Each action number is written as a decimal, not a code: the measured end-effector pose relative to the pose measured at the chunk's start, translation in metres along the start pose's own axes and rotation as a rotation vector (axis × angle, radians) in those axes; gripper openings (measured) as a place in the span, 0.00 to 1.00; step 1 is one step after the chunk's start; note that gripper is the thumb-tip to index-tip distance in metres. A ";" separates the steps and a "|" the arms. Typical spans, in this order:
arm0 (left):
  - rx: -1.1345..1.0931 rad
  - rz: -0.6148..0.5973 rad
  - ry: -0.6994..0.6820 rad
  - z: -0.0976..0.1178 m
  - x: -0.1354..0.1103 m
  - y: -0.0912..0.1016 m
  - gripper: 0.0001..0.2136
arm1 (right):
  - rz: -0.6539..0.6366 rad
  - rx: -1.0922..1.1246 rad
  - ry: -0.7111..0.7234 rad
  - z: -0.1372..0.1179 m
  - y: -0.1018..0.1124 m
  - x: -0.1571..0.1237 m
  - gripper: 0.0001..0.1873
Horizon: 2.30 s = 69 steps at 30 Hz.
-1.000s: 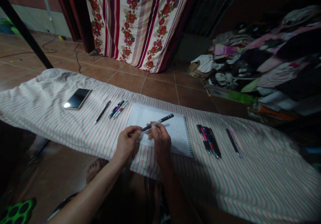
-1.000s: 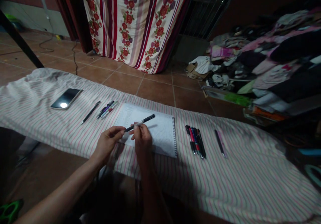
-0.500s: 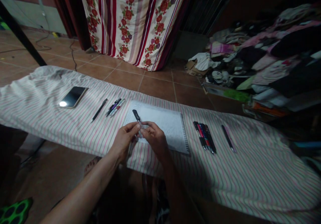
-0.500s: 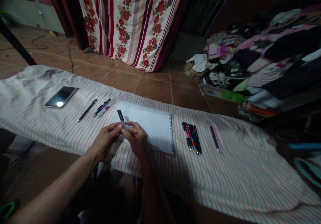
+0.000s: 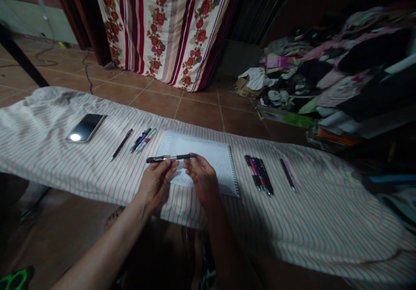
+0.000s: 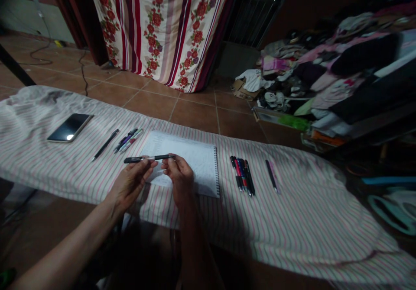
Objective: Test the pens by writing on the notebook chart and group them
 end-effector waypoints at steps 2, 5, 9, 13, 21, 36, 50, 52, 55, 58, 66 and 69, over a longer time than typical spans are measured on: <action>0.017 -0.004 -0.002 -0.001 -0.001 -0.001 0.04 | 0.043 -0.014 0.011 0.000 0.003 0.001 0.16; 0.040 -0.003 -0.003 -0.003 -0.002 -0.002 0.06 | 0.082 -0.042 0.021 0.000 0.006 0.001 0.14; 0.052 0.002 0.001 -0.003 -0.004 -0.003 0.06 | 0.103 -0.065 0.010 0.000 0.008 0.001 0.15; 0.057 -0.012 0.010 -0.003 -0.005 -0.005 0.05 | 0.102 -0.009 -0.032 0.001 0.010 0.000 0.14; 0.046 -0.050 -0.044 -0.004 -0.002 -0.004 0.05 | 0.087 0.164 -0.113 0.007 0.008 0.000 0.11; 0.125 -0.016 -0.115 -0.006 -0.005 -0.001 0.09 | 0.143 0.065 -0.027 0.003 0.014 0.004 0.13; 0.178 -0.170 -0.036 -0.008 -0.008 -0.010 0.18 | 0.100 0.113 -0.051 0.002 0.012 0.006 0.14; 0.235 -0.226 -0.030 -0.003 -0.012 -0.013 0.23 | 0.090 0.139 -0.029 0.000 0.016 0.009 0.14; 0.345 -0.239 -0.127 0.016 -0.013 -0.009 0.21 | 0.075 0.146 0.014 -0.005 0.022 0.012 0.13; 0.662 -0.164 -0.386 0.043 -0.013 -0.003 0.19 | 0.079 0.084 0.035 -0.010 0.028 0.011 0.12; 1.809 -0.190 -0.956 0.025 -0.027 -0.026 0.17 | -0.005 -0.119 0.078 -0.002 0.007 0.004 0.11; 1.986 -0.184 -0.899 0.010 -0.025 -0.031 0.16 | -0.041 -0.116 0.047 0.006 -0.001 0.004 0.13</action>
Point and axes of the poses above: each hand's wrist, its own x-axis towards the middle knuckle, its own y-axis out of the back of the hand, z = x × y, the point moved 7 cm from there along x, towards the middle knuckle, and after that the axes turned 4 degrees about y, right-handed, at the moved point
